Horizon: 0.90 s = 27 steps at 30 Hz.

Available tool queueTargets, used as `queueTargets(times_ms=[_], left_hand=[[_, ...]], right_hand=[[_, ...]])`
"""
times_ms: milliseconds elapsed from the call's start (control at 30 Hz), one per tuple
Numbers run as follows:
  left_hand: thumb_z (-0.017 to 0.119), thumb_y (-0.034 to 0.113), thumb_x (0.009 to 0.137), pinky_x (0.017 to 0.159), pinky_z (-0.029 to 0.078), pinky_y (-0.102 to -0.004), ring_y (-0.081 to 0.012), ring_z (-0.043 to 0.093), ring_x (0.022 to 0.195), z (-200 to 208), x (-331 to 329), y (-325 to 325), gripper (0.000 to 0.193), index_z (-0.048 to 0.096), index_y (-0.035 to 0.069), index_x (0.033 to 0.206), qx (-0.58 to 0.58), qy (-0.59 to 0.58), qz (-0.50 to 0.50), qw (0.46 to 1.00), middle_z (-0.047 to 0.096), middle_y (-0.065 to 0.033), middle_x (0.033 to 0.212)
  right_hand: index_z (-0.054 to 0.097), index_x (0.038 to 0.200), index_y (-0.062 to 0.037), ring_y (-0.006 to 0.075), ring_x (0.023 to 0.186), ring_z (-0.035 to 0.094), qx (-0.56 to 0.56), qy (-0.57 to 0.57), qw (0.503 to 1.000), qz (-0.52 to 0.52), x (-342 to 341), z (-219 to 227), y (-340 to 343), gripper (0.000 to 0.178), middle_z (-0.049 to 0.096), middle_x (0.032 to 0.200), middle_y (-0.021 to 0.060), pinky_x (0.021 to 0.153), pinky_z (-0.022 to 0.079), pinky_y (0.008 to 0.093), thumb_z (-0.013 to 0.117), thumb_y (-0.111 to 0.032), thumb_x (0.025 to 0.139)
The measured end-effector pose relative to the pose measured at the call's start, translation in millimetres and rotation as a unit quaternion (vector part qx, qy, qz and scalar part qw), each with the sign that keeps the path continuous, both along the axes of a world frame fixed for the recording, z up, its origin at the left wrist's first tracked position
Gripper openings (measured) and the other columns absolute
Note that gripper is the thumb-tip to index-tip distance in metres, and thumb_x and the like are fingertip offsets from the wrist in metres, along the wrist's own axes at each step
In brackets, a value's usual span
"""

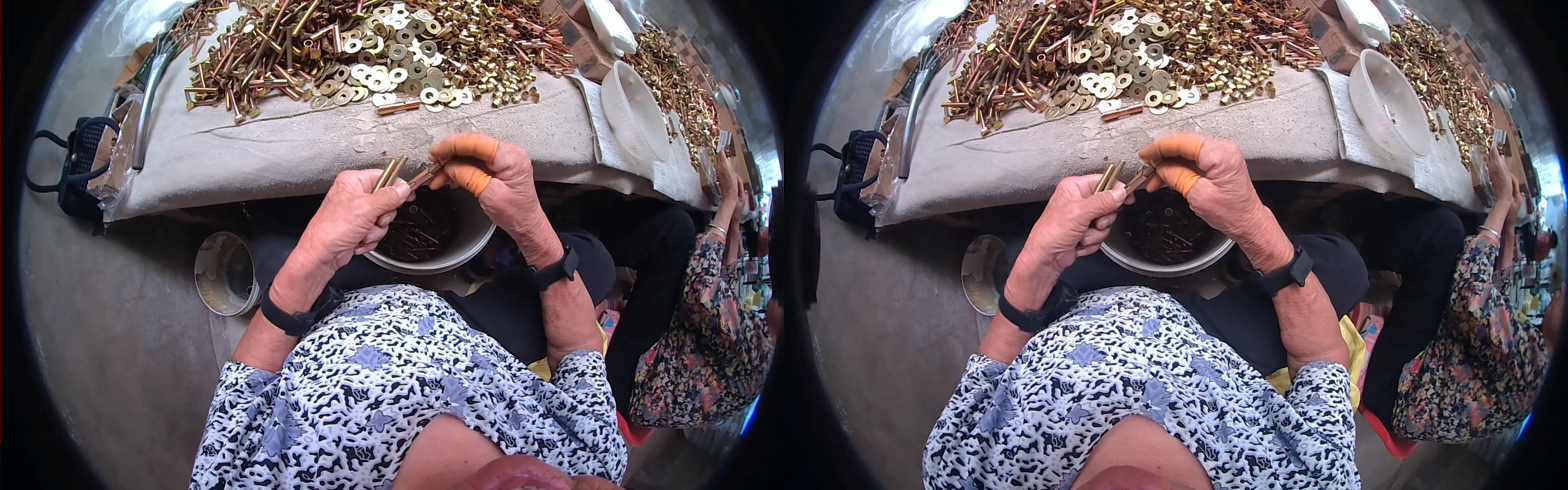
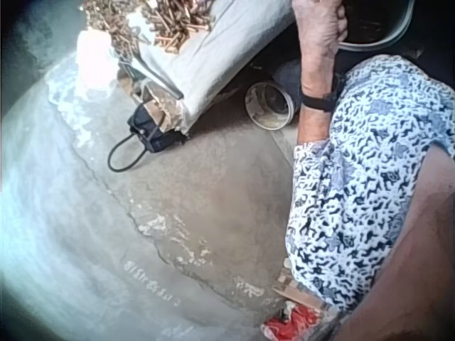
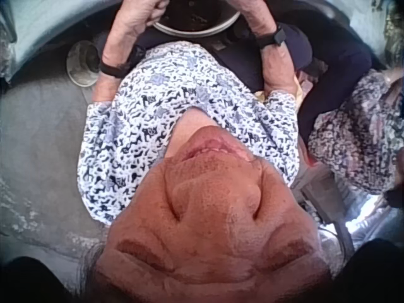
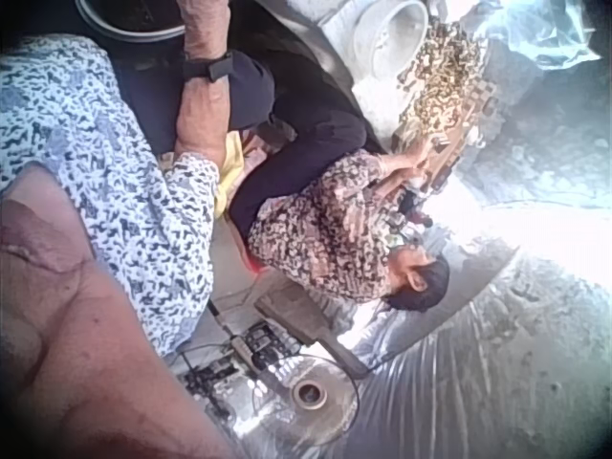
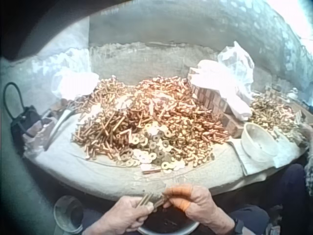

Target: The person gathers bolts and washers from a table into a bucket and a scoop, then pours nuts from a yellow bag into the scoop. They then pick up a bolt, a washer, and a nut, threading them together by hand before placing the assembly into a bucket.

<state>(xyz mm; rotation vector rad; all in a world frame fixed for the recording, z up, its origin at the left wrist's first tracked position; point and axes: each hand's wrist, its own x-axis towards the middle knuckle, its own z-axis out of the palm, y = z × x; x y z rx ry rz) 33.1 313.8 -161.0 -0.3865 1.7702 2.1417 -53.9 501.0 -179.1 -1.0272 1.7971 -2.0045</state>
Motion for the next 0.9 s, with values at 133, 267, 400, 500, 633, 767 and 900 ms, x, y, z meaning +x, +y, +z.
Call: queueTargets(times_ms=[133,267,400,500,633,767,900], left_hand=[[0.058,0.025,0.090,0.029,0.021,-0.0159,-0.0003,0.031,0.036,-3,-1,-2,0.024,0.057,0.001,0.090,0.032,-0.026,-0.003,0.999,0.041,0.0055,0.054],[0.059,0.024,0.090,0.029,0.021,-0.0158,-0.0002,0.031,0.035,-2,0,-1,0.023,0.057,0.001,0.090,0.053,-0.038,-0.003,0.998,0.041,0.0054,0.054],[0.059,0.025,0.090,0.029,0.021,-0.0159,-0.0004,0.031,0.035,-3,-1,-3,0.023,0.057,0.001,0.091,0.043,-0.033,-0.002,0.999,0.041,0.0055,0.054],[0.059,0.025,0.090,0.029,0.021,-0.0162,-0.0006,0.031,0.035,-1,-1,-1,0.024,0.057,0.001,0.091,0.021,-0.023,-0.005,0.999,0.040,0.0055,0.054],[0.058,0.026,0.091,0.031,0.021,-0.0167,-0.0007,0.030,0.036,-2,1,1,0.025,0.057,0.001,0.089,-0.020,0.025,-0.005,0.999,0.040,0.0057,0.055],[0.058,0.026,0.091,0.032,0.022,-0.0165,-0.0005,0.030,0.036,-15,0,4,0.024,0.057,0.002,0.088,-0.103,0.095,0.014,0.990,0.041,0.0060,0.055],[0.059,0.025,0.090,0.033,0.023,-0.0165,-0.0005,0.030,0.038,-29,-2,2,0.022,0.057,0.003,0.086,-0.245,0.237,0.039,0.939,0.042,0.0066,0.055]], right_hand=[[0.058,0.105,0.0047,0.0122,0.075,0.063,-0.016,-0.079,0.997,0.012,0,-2,1,0.021,0.063,0.089,0.0085,0.067,0.051,0.0229,0.056,0.005,0.084],[0.060,0.102,0.0040,0.0116,0.073,0.063,0.018,-0.069,0.997,-0.004,0,-1,2,0.017,0.063,0.084,0.0070,0.066,0.050,0.0222,0.056,0.004,0.085],[0.062,0.097,0.0040,0.0104,0.069,0.063,0.015,0.016,1.000,-0.022,0,-2,1,0.014,0.064,0.078,0.0064,0.063,0.050,0.0215,0.058,0.003,0.084],[0.062,0.096,0.0036,0.0097,0.066,0.062,0.022,0.035,0.999,-0.034,0,-4,0,0.013,0.063,0.076,0.0062,0.060,0.049,0.0214,0.059,0.002,0.084],[0.063,0.096,0.0020,0.0081,0.059,0.058,0.085,0.051,0.993,-0.064,2,-2,1,0.013,0.062,0.073,0.0045,0.053,0.047,0.0217,0.059,0.001,0.084],[0.063,0.097,0.0016,0.0075,0.057,0.056,0.092,0.042,0.992,-0.072,4,-2,1,0.013,0.062,0.072,0.0035,0.051,0.046,0.0218,0.059,0.001,0.084],[0.061,0.098,0.0017,0.0076,0.058,0.057,0.063,0.092,0.992,-0.051,-2,-11,2,0.015,0.062,0.073,0.0043,0.052,0.046,0.0219,0.058,0.002,0.084]])
